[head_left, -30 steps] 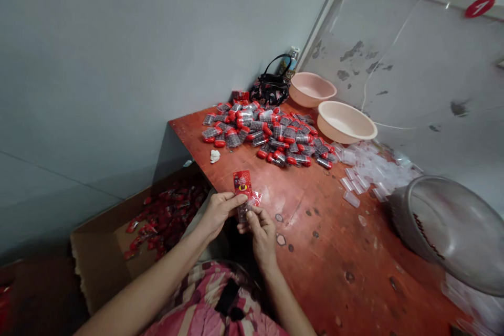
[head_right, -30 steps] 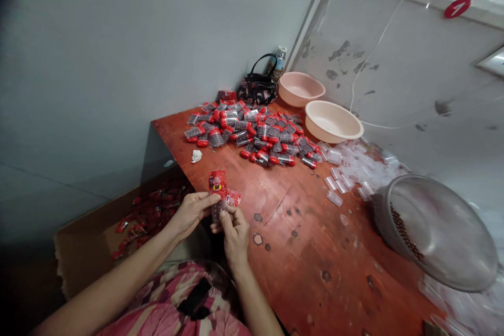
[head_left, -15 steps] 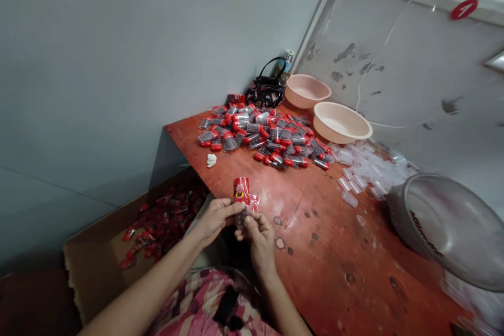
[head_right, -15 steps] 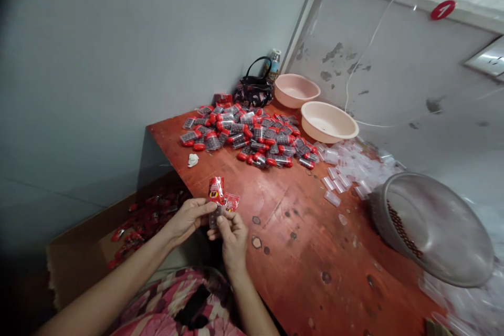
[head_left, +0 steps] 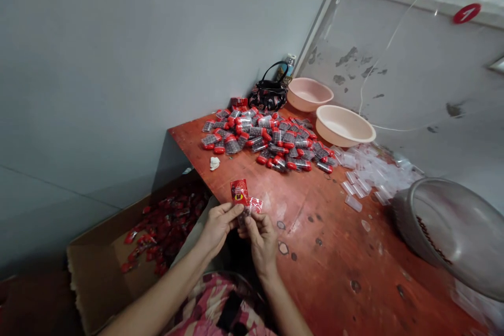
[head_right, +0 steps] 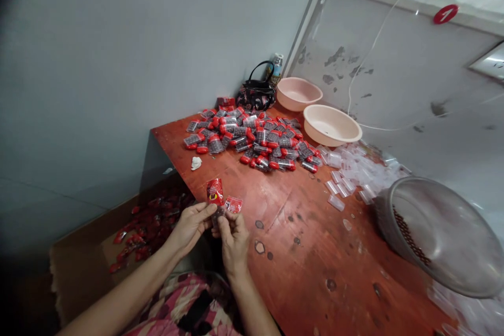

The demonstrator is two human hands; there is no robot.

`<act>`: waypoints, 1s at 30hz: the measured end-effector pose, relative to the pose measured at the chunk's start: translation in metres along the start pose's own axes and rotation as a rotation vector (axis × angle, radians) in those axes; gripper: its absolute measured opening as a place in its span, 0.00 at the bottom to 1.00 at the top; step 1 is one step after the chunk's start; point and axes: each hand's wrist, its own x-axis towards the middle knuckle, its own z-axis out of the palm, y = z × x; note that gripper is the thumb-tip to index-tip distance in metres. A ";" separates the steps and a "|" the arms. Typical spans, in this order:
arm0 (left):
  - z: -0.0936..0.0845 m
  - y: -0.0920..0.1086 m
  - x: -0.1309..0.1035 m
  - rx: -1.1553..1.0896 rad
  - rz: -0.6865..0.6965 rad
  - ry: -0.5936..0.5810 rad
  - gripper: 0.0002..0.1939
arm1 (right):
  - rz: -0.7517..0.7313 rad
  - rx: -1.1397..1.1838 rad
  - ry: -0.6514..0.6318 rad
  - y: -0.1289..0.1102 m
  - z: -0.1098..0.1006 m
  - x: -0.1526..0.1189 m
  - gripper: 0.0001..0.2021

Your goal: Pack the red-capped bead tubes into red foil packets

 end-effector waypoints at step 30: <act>-0.076 0.027 -0.019 -0.135 0.135 0.468 0.13 | 0.095 0.066 -0.058 -0.022 -0.017 0.017 0.10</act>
